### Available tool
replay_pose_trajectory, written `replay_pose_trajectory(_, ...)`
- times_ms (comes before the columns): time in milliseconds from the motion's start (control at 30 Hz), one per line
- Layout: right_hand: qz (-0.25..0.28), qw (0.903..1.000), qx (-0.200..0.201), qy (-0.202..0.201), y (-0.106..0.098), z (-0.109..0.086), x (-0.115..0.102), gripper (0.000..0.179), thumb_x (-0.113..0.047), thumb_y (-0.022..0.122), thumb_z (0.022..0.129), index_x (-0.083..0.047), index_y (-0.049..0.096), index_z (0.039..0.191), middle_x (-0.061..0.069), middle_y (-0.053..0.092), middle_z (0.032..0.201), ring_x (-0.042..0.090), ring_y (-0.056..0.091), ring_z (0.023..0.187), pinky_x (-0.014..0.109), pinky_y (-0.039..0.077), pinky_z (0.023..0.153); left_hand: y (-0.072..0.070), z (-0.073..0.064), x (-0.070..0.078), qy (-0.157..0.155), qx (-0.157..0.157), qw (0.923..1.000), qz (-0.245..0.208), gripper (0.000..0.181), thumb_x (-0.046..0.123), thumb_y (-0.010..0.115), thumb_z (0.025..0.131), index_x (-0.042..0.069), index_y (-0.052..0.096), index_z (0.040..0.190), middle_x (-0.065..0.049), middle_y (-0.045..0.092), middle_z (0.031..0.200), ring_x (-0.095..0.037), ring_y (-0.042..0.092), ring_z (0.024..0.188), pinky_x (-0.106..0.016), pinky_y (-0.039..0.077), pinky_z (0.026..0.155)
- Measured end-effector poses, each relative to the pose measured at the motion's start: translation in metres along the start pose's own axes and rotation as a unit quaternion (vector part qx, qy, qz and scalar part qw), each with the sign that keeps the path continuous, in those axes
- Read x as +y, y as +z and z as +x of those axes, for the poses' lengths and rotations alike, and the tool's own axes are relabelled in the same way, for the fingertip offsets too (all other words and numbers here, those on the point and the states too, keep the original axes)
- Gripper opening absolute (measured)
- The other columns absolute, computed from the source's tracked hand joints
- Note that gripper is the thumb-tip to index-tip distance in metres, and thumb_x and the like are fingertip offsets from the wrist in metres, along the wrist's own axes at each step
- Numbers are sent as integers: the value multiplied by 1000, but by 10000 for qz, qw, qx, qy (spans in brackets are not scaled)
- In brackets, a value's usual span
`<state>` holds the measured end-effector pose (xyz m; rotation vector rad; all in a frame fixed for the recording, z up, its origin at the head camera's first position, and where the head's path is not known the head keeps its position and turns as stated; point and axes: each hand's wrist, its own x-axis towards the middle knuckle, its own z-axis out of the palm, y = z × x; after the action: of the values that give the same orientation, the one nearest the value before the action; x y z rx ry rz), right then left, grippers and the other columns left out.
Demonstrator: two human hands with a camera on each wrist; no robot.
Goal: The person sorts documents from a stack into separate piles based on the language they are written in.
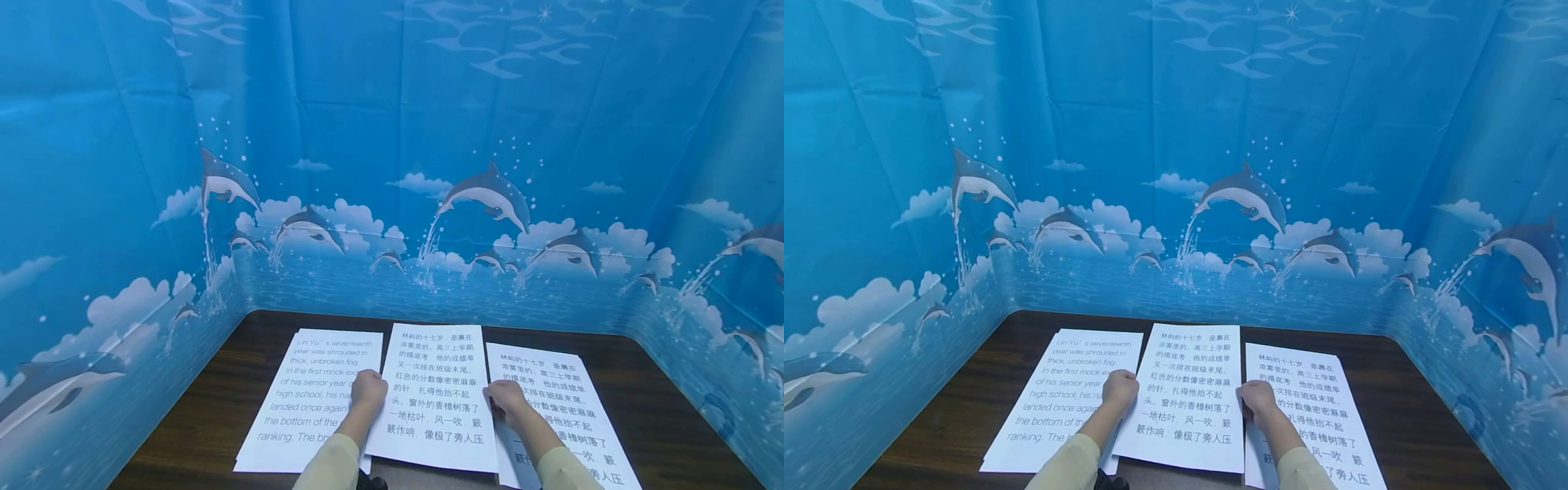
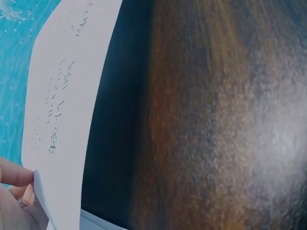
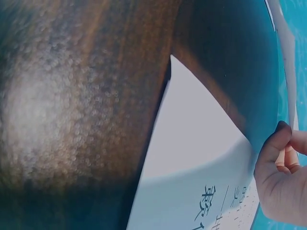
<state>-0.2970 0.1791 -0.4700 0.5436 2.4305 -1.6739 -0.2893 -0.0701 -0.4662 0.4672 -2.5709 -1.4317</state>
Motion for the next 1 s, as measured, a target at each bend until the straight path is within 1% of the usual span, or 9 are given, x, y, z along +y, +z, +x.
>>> replay_pose_trajectory(200, 27, 10000, 50, 50, -3, -2, -2, 23, -9, 47, 83, 8, 52, 98, 14, 52, 80, 20, 52, 67, 27, 43, 57, 1, -2, 4, 0, 46, 9999, -107, 10, 1, 51, 73, -2, 57, 80, -9, 50, 66, -20, 50, 61, -32, 43, 56)
replay_pose_trajectory(367, -4, 10000, 75, 44, -5, -4, -2, 24, -9, 47, 83, 9, 51, 100, 14, 52, 79, 19, 52, 66, 27, 43, 56, 3, -3, 6, 42, 114, 9999, -86, 8, 0, 52, 73, -1, 57, 79, -9, 50, 64, -20, 50, 58, -31, 43, 55)
replay_pose_trajectory(467, -41, 9999, 106, 80, -6, -4, -2, 25, -9, 46, 83, 9, 51, 100, 14, 52, 79, 19, 52, 66, 26, 43, 56, 4, -4, 7, 39, 95, 9999, -64, 9, 0, 51, 73, -2, 57, 80, -9, 50, 64, -20, 50, 58, -31, 43, 55)
replay_pose_trajectory(667, -41, 9996, 215, 194, -7, 0, -1, 27, -10, 46, 84, 9, 51, 101, 15, 53, 80, 20, 53, 66, 27, 43, 57, 6, -5, 10, 48, 112, 9999, 31, 8, 1, 51, 73, -1, 57, 79, -8, 50, 64, -20, 50, 59, -33, 43, 57)
replay_pose_trajectory(833, -36, 9996, 223, 183, -9, -1, -1, 27, -11, 47, 84, 9, 51, 102, 15, 53, 82, 20, 53, 68, 27, 43, 58, 8, -6, 13, 88, 149, 9998, -14, 5, 0, 53, 72, 0, 56, 76, -8, 49, 64, -20, 49, 58, -32, 42, 56)
replay_pose_trajectory(1000, 0, 9997, 199, 149, -14, -4, -2, 28, -11, 48, 83, 8, 50, 103, 16, 52, 83, 21, 52, 69, 24, 42, 56, 10, -6, 14, 102, 132, 9999, -11, 5, 1, 53, 73, 1, 56, 76, -7, 49, 64, -19, 49, 59, -32, 42, 57)
